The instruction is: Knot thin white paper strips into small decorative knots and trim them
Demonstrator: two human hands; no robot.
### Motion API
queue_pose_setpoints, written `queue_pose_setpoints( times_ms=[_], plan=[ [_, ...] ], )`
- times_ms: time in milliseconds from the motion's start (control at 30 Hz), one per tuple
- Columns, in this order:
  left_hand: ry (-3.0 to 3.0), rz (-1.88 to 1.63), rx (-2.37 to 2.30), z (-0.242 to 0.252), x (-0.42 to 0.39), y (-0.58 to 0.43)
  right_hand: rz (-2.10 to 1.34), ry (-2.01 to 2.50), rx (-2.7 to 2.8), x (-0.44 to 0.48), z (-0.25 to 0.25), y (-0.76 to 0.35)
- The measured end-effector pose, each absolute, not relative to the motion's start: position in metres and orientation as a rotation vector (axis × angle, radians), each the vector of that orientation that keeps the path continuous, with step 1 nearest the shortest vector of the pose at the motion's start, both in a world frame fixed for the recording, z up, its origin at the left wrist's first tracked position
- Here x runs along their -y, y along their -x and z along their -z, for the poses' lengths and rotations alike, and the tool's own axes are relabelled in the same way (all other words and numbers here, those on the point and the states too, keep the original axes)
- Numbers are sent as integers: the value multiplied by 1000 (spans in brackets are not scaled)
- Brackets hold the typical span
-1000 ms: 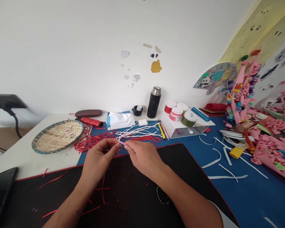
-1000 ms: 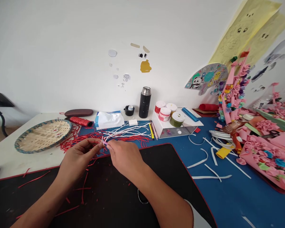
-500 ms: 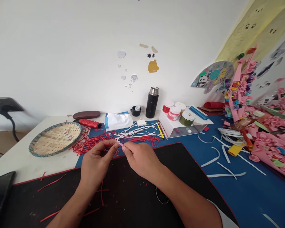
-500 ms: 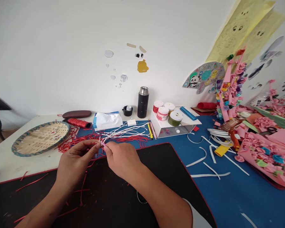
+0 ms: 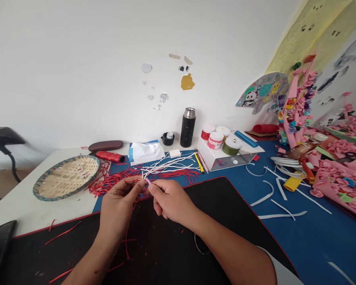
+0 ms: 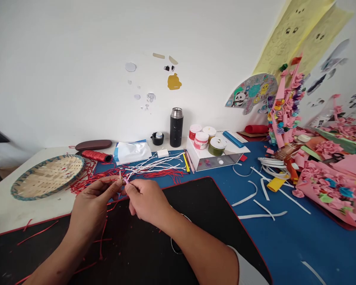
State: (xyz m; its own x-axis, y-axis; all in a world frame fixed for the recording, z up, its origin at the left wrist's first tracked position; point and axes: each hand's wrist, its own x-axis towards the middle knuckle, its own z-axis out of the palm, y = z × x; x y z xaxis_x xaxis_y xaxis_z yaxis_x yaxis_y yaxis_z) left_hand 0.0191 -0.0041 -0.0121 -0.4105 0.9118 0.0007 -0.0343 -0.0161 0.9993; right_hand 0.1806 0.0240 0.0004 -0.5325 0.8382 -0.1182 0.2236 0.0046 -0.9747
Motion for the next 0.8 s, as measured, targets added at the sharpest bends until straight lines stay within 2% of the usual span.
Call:
queue_pose_setpoints(
  times_ms=[433,800],
  plan=[
    [-795,-1599,-1354,21,1,-19,-1890,1009,1369,-19,10,-164],
    [-805,-1616,-1291,20,-1,-16,-1799,1001,1510,-21,6,-170]
  ],
)
